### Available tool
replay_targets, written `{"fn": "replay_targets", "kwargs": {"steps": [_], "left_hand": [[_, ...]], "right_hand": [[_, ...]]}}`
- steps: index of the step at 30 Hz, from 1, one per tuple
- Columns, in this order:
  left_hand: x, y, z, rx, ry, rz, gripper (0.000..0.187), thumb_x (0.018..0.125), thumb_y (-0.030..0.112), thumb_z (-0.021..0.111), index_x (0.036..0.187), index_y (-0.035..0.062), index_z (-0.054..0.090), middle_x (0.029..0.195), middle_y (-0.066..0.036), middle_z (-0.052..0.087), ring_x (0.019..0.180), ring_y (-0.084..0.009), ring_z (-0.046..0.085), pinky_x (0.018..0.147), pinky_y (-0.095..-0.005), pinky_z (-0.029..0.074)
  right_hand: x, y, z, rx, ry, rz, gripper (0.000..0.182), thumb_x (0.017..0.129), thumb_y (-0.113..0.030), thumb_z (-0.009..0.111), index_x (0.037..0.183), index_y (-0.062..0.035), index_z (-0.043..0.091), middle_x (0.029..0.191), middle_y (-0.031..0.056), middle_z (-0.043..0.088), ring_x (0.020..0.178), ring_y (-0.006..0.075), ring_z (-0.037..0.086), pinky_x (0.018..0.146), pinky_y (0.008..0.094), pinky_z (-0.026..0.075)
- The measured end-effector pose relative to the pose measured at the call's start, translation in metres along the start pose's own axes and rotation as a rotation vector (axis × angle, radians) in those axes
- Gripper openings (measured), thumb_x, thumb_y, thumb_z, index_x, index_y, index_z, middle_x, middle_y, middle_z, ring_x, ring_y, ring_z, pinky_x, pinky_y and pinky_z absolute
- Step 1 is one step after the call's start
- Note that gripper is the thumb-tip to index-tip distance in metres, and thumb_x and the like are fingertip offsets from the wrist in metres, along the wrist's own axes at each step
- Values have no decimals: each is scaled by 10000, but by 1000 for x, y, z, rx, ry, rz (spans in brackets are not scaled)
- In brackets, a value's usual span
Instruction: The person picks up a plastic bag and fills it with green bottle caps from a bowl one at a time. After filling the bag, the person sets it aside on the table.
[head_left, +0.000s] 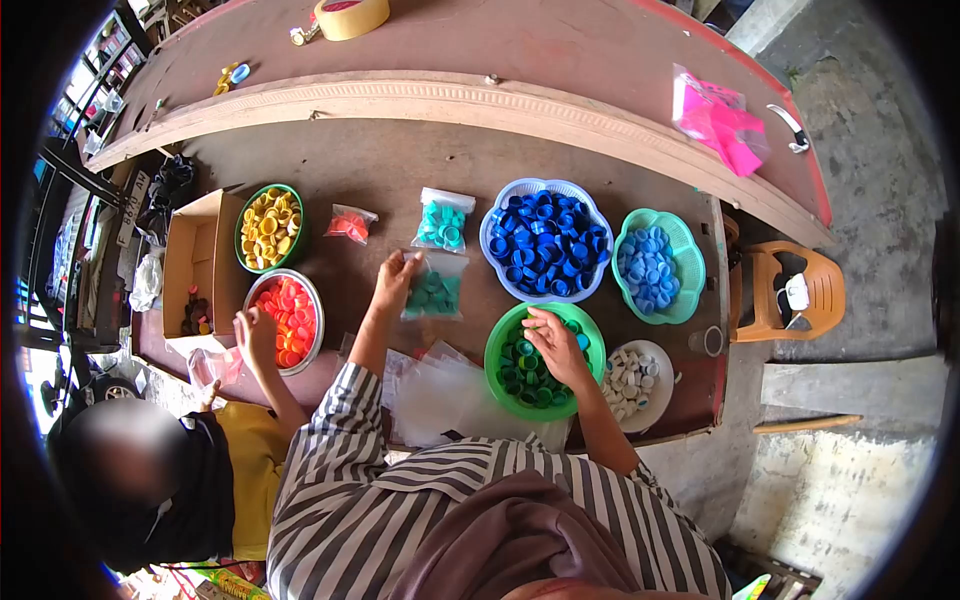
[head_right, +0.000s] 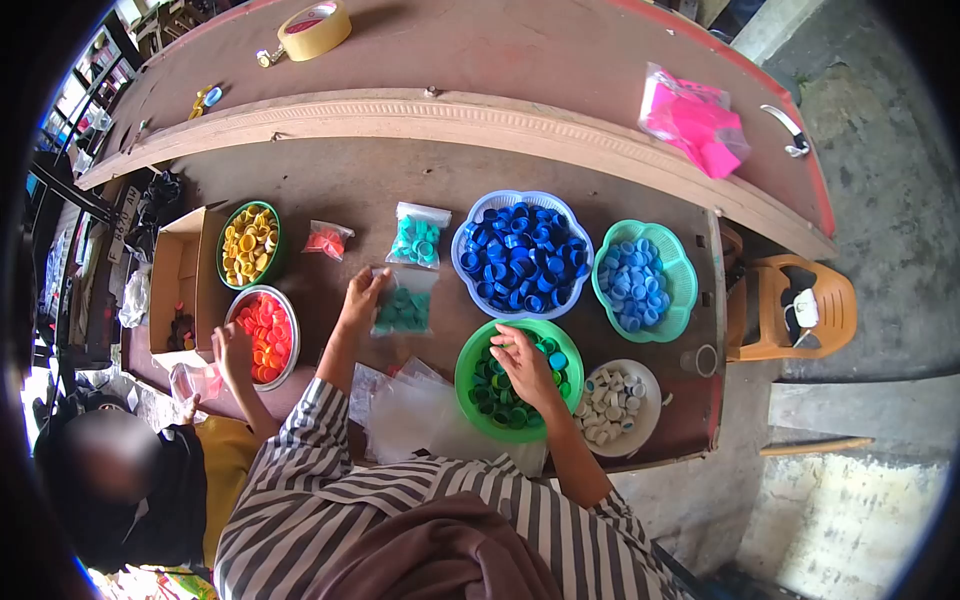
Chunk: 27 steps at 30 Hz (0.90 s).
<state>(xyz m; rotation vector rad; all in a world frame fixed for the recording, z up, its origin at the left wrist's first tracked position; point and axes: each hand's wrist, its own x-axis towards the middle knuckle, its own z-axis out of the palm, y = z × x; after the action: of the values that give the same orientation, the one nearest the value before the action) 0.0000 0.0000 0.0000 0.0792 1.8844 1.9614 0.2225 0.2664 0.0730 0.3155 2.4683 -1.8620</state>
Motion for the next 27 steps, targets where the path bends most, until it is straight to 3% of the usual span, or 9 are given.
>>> {"fn": "replay_targets", "kwargs": {"steps": [2, 5, 9, 13, 14, 17, 18, 21, 27], "left_hand": [[4, 5, 2, 62, 104, 58, 350, 943, 373, 673, 895, 33, 606, 728, 25, 558, 632, -54, 485, 509, -241, 369], [62, -5, -9, 162, 79, 71, 372, 944, 379, 669, 871, 20, 605, 737, 29, 558, 625, -59, 486, 515, -260, 373], [81, -9, 0, 479, 152, 14, 411, 931, 393, 667, 868, -8, 599, 726, -64, 589, 679, -115, 529, 595, -313, 439], [80, -12, 12, 632, 333, 68, 414, 912, 363, 675, 872, -43, 601, 753, -187, 636, 686, -265, 635, 641, -391, 484], [82, -21, 13, 748, 408, 252, 405, 903, 350, 683, 895, -47, 598, 844, -217, 648, 743, -344, 643, 686, -425, 494], [79, -26, 18, 727, 543, 354, 406, 899, 345, 686, 965, -45, 596, 909, -224, 638, 798, -385, 630, 727, -442, 497], [78, -24, 18, 714, 494, 212, 404, 922, 349, 655, 1055, -28, 599, 1015, -224, 625, 936, -382, 614, 822, -434, 482], [75, -21, 23, 1011, 544, 255, 411, 926, 346, 648, 1083, -32, 613, 1089, -236, 598, 1011, -395, 566, 882, -453, 449], [55, -19, 9, 956, 581, 408, 410, 934, 328, 632, 1178, -2, 619, 1173, -218, 577, 1081, -390, 530, 931, -453, 414]], "right_hand": [[-15, 6, -7, 19, 30, 12, 400, 971, -81, 617, 1352, -36, 501, 1154, 117, 666, 937, 182, 666, 824, 310, 534], [12, 11, -8, 78, 58, 64, 382, 968, -60, 611, 1337, -34, 517, 1150, 120, 665, 935, 170, 663, 819, 300, 531], [15, 10, -11, 33, 73, 91, 376, 966, -55, 607, 1332, -37, 525, 1156, 125, 661, 935, 162, 661, 826, 301, 528], [16, 4, -11, -48, 68, 111, 375, 962, -58, 608, 1328, -38, 531, 1160, 129, 659, 916, 172, 665, 819, 313, 533], [15, 7, -11, -53, 70, 103, 371, 960, -60, 610, 1324, -40, 536, 1159, 129, 659, 908, 177, 667, 815, 318, 536], [14, 10, -6, -54, 72, 93, 361, 957, -62, 613, 1312, -42, 548, 1157, 131, 660, 897, 185, 671, 809, 325, 540], [14, 9, -6, -54, 76, 91, 354, 956, -61, 615, 1304, -42, 554, 1155, 133, 660, 894, 187, 672, 808, 326, 542], [10, 1, -8, -113, 80, 50, 348, 949, -50, 620, 1293, -44, 562, 1147, 138, 660, 886, 193, 675, 810, 324, 541], [-16, -9, -16, -137, 147, 4, 347, 941, -34, 627, 1283, -40, 569, 1133, 134, 657, 879, 193, 676, 796, 321, 541]]}}
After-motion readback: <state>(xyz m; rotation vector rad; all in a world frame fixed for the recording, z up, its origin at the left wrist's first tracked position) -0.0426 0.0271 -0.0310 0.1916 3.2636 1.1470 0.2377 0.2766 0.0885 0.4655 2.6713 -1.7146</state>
